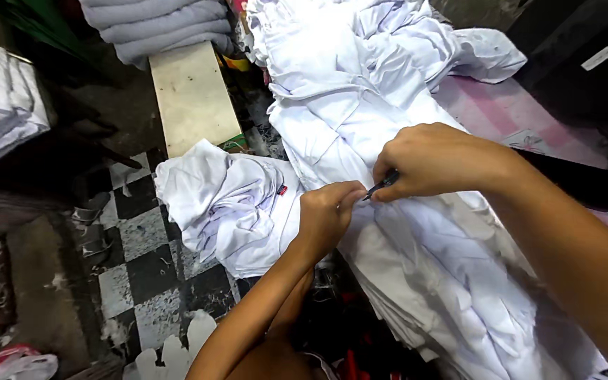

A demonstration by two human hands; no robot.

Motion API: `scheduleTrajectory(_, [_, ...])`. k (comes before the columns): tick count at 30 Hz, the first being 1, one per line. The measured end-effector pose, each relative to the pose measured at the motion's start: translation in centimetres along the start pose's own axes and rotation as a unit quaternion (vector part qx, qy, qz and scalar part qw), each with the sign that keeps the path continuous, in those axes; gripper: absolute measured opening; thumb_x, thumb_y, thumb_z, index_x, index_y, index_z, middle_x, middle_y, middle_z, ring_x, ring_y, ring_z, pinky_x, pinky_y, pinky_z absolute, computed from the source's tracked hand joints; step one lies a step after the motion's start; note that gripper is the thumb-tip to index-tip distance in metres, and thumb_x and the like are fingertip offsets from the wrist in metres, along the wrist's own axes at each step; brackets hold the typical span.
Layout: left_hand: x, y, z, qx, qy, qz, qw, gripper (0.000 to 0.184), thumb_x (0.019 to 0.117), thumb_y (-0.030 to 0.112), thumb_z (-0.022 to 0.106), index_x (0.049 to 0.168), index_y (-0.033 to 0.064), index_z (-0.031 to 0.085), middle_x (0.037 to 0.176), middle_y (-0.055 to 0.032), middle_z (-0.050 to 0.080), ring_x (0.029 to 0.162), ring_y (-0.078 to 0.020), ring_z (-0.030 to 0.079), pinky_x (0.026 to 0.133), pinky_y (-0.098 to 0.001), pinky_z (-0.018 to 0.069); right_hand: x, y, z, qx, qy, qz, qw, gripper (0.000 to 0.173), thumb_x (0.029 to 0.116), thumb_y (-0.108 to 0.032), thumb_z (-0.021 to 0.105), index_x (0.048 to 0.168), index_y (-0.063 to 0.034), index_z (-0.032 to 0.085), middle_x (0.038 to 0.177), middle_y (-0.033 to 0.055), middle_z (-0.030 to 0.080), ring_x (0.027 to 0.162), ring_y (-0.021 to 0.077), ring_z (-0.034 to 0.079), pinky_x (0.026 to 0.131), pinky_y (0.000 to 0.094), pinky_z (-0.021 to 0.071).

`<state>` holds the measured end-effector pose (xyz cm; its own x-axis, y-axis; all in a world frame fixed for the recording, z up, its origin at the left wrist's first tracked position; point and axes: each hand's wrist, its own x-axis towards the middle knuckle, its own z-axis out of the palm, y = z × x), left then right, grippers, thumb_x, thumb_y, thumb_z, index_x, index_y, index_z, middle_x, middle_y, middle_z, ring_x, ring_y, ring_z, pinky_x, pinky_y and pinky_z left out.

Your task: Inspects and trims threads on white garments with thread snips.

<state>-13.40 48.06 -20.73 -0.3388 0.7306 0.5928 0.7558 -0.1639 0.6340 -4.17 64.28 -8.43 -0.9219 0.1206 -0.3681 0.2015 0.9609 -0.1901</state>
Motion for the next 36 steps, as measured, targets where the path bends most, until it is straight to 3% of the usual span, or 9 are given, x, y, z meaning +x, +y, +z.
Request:
scheduleTrajectory(11, [-0.2,0.1,0.3,-0.011,-0.028,-0.005,1.0,0.011,0.094,0.0,0.065,0.09,-0.0001,0.076,0.08,-0.0094,0.073,0.072,-0.0133,0.07,0.066,-0.0275,0.0567,-0.3,1.3,2.1,-0.008,0.039,-0.04,0.998,0.028,0.0902,-0.036,0.076,0.071,-0.0168,0.071,0.063,0.0005,0.061,0.065,0.022,0.062,0.056,0.0469,0.0416])
scheduleTrajectory(17, [0.0,0.0,-1.2,-0.054,-0.081,-0.005,0.995,0.009,0.0944,0.003,0.068,0.096,-0.0007,0.076,0.089,-0.0093,0.075,0.081,-0.0115,0.072,0.078,-0.0261,0.0586,-0.7,3.2,2.2,0.022,0.058,-0.054,0.997,0.026,0.0851,-0.044,0.076,0.075,-0.0201,0.074,0.067,-0.003,0.063,0.065,0.0179,0.061,0.056,0.0461,0.0426])
scheduleTrajectory(21, [-0.5,-0.3,-0.9,-0.07,-0.097,0.012,0.993,0.015,0.0876,0.005,0.077,0.1,-0.0018,0.076,0.101,-0.0121,0.074,0.095,-0.0159,0.072,0.088,-0.0287,0.0586,-1.4,3.9,1.8,0.047,0.083,-0.046,0.994,0.027,0.083,-0.045,0.076,0.074,-0.0203,0.073,0.064,-0.0042,0.061,0.063,0.016,0.06,0.055,0.0448,0.0426])
scheduleTrajectory(27, [-0.8,-0.5,0.3,-0.058,-0.041,0.022,0.997,0.006,0.0893,-0.002,0.07,0.088,-0.0016,0.077,0.093,-0.0121,0.076,0.086,-0.0155,0.074,0.08,-0.0275,0.0599,-1.5,2.9,1.3,0.006,0.06,-0.033,0.998,0.028,0.0844,-0.047,0.074,0.073,-0.0216,0.072,0.064,-0.0042,0.061,0.063,0.0166,0.06,0.055,0.0454,0.0418])
scheduleTrajectory(36, [-1.0,-1.1,1.5,-0.035,0.0,0.015,0.999,0.01,0.0937,-0.002,0.063,0.09,-0.0026,0.072,0.087,-0.0131,0.073,0.079,-0.0182,0.072,0.071,-0.0305,0.0579,-0.5,0.9,1.0,-0.083,0.043,-0.016,0.996,0.035,0.0867,-0.047,0.073,0.067,-0.0181,0.066,0.061,-0.0006,0.057,0.06,0.0215,0.059,0.053,0.046,0.0391])
